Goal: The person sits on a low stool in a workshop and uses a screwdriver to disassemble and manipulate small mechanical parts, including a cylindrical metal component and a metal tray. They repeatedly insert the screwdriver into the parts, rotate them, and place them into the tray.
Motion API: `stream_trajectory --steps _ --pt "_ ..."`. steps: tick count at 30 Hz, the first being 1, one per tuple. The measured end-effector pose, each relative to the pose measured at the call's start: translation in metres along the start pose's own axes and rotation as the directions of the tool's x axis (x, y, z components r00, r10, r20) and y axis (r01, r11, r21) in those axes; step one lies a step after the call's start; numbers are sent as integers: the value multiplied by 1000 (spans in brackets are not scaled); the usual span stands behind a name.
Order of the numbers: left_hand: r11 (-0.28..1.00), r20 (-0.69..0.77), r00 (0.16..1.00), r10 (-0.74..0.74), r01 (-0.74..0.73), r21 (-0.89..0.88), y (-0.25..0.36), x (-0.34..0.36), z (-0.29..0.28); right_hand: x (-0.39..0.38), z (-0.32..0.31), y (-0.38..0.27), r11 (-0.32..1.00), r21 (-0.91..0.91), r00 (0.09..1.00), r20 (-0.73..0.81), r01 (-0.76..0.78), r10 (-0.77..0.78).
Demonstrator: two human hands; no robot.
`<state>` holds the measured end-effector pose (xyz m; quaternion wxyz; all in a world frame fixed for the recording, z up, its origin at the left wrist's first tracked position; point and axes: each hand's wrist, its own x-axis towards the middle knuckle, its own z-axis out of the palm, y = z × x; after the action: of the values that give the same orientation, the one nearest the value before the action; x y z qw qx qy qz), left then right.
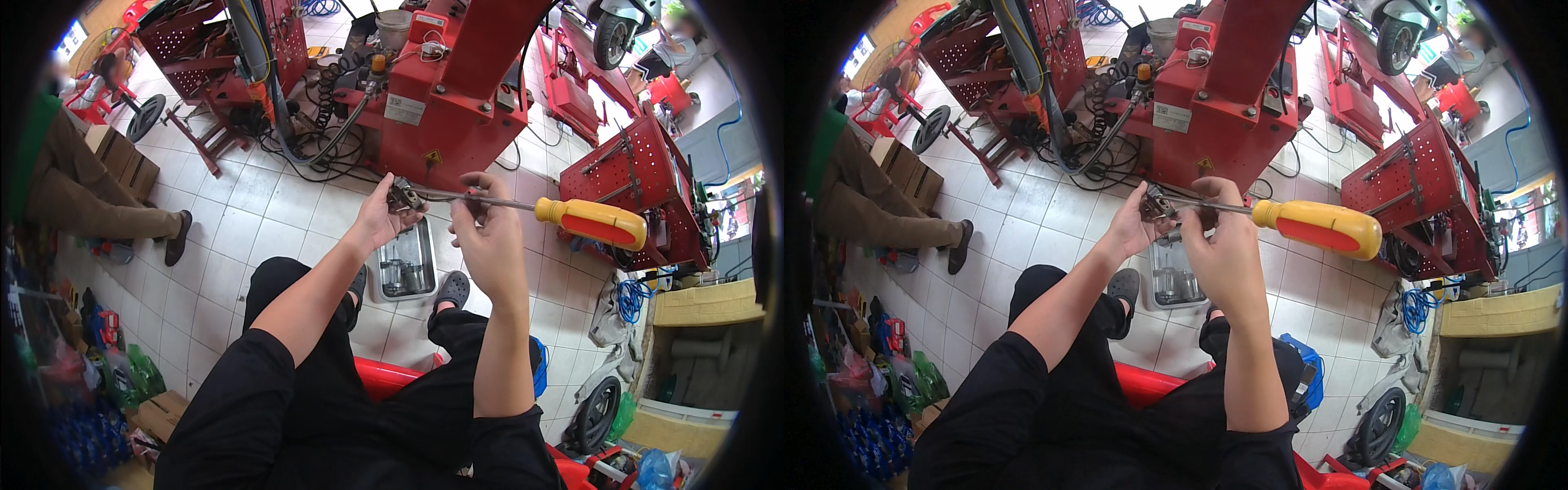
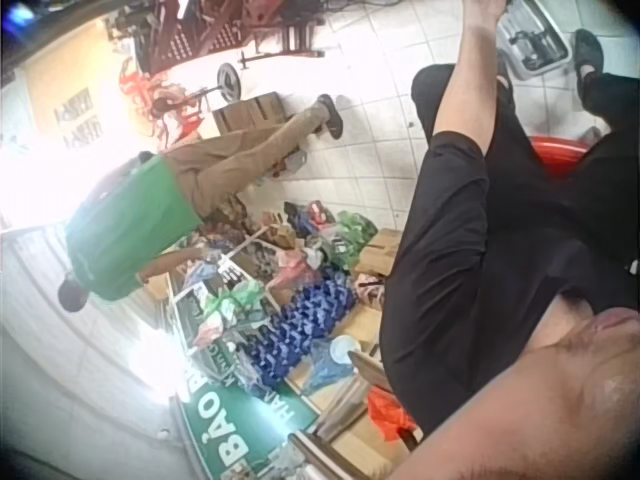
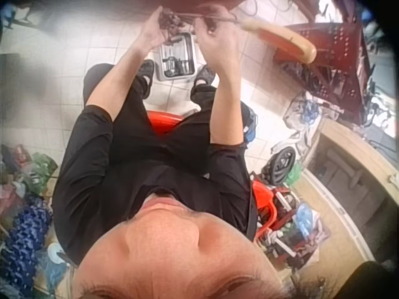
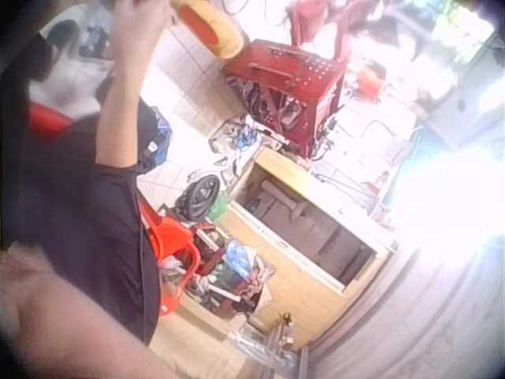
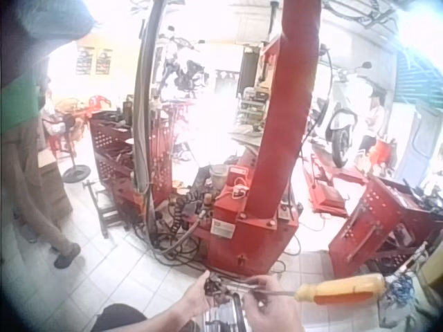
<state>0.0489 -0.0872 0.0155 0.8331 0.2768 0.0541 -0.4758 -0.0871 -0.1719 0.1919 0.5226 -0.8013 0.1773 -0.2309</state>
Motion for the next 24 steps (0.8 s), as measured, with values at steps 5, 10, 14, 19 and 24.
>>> stream_trajectory --steps 5,10,14,19,24 --pt "1000 -12 1000 -17 17 -15 1 2 -2 -1 1 -5 999 33 999 24 -24 23" --pt "999 -7 1000 -28 28 -21 1 2 -1 -1 0 3 963 -257 995 -46 76 -90" --pt "999 -4 1000 -24 24 -35 2 -1 1 -1 0 -1 998 -60 999 -12 -33 32" --pt "999 -55 998 -17 15 -42 4 1 2 -3 -5 1 981 170 990 120 -97 77" --pt "999 -44 999 -24 22 -33 4 1 1 -5 0 3 998 62 1000 28 13 -15"
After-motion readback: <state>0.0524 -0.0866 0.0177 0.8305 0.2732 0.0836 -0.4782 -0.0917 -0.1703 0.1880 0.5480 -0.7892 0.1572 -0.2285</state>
